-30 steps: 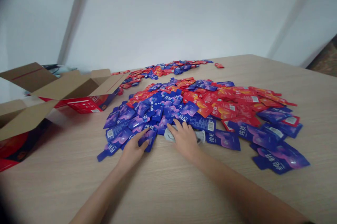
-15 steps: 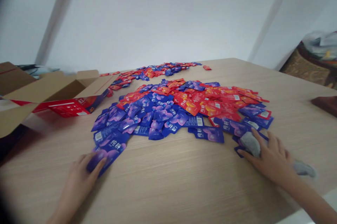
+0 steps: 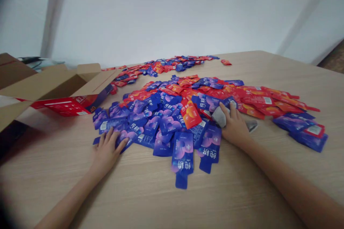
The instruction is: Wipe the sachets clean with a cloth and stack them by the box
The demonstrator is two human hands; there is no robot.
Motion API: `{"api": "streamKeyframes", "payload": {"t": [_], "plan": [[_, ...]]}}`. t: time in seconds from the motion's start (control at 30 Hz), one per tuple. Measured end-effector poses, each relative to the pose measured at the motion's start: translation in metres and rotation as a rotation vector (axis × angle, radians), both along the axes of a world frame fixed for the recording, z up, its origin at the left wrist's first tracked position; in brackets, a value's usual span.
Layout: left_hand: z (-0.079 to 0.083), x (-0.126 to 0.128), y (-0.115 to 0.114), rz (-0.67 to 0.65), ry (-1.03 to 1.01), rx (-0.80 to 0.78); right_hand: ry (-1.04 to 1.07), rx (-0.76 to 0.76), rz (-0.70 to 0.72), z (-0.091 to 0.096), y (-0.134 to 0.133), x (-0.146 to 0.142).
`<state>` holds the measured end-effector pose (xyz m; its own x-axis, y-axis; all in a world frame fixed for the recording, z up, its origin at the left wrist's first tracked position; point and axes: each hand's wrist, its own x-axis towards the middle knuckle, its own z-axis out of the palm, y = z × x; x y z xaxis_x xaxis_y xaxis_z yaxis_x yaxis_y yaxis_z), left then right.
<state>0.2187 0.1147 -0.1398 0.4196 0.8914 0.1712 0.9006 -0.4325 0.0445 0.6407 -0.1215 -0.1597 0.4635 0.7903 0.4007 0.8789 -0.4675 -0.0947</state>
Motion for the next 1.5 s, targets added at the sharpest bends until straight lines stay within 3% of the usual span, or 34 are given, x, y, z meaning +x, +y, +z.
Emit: {"api": "streamKeyframes", "payload": {"t": [0.3,0.47,0.57,0.7,0.77,0.83,0.97,1.03,1.17,1.37,1.5], "plan": [[0.007,0.053,0.034,-0.009,-0.152,-0.045,0.051,0.016,0.007,0.007,0.084,-0.002],[0.008,0.056,0.036,-0.018,-0.272,-0.027,0.128,0.116,0.162,0.016,0.095,-0.004],[0.014,0.044,0.027,-0.012,-0.387,-0.005,0.206,0.308,0.202,0.031,0.077,-0.010],[0.029,0.008,-0.003,-0.038,-0.532,-0.017,0.269,0.471,0.215,0.063,0.027,-0.038],[0.035,-0.011,-0.027,-0.050,-0.583,-0.040,0.287,0.404,0.337,0.072,-0.005,-0.068],[0.038,-0.024,-0.055,-0.078,-0.613,-0.092,0.301,0.239,0.479,0.070,-0.033,-0.106],[0.027,-0.023,-0.097,-0.398,-0.545,-0.264,0.252,-0.157,0.603,0.041,-0.058,-0.171],[0.016,-0.015,-0.102,-0.484,-0.483,-0.239,0.210,-0.232,0.577,0.027,-0.049,-0.183],[0.001,0.005,-0.080,-0.407,-0.360,-0.169,0.153,-0.202,0.516,0.021,-0.005,-0.175],[0.007,0.044,-0.035,-0.310,-0.271,-0.103,0.088,-0.128,0.478,0.027,0.065,-0.153],[0.009,0.064,-0.018,-0.260,-0.273,-0.080,0.081,-0.096,0.436,0.025,0.103,-0.145]]}}
